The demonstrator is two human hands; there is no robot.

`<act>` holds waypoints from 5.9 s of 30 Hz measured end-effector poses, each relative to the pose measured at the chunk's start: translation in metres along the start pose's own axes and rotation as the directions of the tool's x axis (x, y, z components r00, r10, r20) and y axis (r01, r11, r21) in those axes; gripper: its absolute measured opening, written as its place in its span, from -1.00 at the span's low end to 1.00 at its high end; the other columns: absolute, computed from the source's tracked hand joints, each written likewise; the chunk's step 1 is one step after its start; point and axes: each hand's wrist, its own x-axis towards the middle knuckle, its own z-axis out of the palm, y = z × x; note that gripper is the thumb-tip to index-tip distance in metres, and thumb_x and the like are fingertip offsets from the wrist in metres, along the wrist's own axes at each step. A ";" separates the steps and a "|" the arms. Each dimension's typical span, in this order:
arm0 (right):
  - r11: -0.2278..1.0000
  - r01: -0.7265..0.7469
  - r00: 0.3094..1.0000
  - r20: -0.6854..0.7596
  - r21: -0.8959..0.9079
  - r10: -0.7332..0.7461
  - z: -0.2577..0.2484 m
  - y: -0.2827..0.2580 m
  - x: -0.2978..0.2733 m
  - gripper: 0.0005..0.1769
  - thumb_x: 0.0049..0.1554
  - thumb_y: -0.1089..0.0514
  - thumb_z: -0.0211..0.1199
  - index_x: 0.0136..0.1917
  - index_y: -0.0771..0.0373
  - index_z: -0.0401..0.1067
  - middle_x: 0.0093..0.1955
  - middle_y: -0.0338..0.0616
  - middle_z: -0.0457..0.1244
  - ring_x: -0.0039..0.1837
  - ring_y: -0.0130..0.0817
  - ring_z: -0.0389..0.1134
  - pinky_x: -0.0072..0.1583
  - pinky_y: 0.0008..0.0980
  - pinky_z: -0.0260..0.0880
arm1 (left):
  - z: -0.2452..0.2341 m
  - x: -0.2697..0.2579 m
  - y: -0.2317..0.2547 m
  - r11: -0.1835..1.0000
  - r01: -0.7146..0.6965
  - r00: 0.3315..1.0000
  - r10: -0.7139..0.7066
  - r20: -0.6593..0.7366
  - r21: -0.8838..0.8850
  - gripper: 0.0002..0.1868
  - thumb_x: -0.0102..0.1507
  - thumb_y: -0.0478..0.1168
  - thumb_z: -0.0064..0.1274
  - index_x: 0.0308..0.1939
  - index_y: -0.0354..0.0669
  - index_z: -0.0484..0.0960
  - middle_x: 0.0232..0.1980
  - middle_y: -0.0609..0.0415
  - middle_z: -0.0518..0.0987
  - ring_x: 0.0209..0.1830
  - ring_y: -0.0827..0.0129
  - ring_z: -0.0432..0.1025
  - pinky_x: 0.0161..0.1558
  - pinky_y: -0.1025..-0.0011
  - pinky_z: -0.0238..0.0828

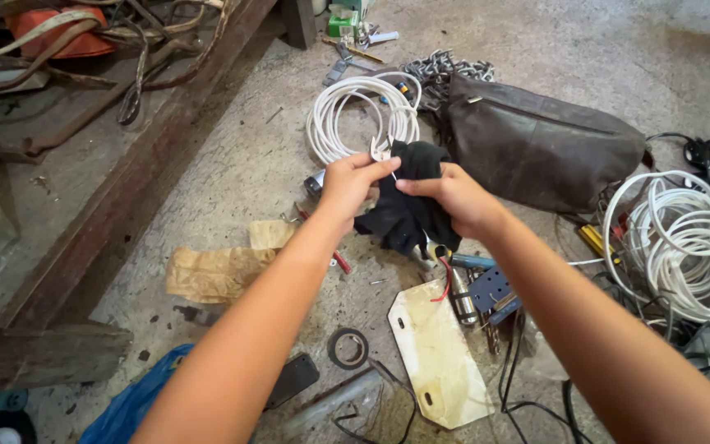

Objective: Organizing and inspecting various tools, wires, and electronic components on a shelf and on the floor.

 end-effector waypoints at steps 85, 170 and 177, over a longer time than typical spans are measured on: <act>0.639 0.173 0.965 0.258 -0.750 0.042 0.008 -0.112 0.038 -0.09 -0.14 0.05 0.54 0.44 0.19 0.28 0.27 0.00 0.34 0.30 -0.18 0.38 0.28 -0.25 0.38 | -0.034 -0.007 0.098 0.958 -0.270 0.901 0.285 -0.327 0.093 -0.85 0.14 -0.30 0.31 -0.33 -0.31 0.66 -0.36 0.10 0.67 -0.40 0.51 0.57 -0.29 0.52 0.55; 0.586 0.809 0.522 0.510 -0.043 -0.683 0.651 -0.393 -0.043 -0.75 0.05 0.21 0.45 0.01 0.28 0.57 -0.17 -0.27 0.41 -0.12 -0.63 0.36 -0.10 -0.59 0.31 | -0.280 -0.493 0.582 -0.057 0.451 -0.048 0.995 0.088 0.891 -0.73 0.30 -0.01 0.12 -0.15 -0.09 0.48 -0.16 0.04 0.43 -0.10 0.11 0.40 -0.13 0.14 0.42; 0.536 0.842 0.510 0.410 -0.060 -0.756 0.657 -0.384 -0.055 -0.78 0.09 0.22 0.43 0.01 0.32 0.55 -0.14 -0.25 0.42 -0.09 -0.60 0.40 -0.04 -0.58 0.38 | -0.280 -0.491 0.582 -0.021 0.475 -0.037 0.998 0.044 0.880 -0.70 0.30 0.04 0.10 -0.14 -0.08 0.49 -0.19 0.01 0.45 -0.14 0.04 0.41 -0.19 0.05 0.39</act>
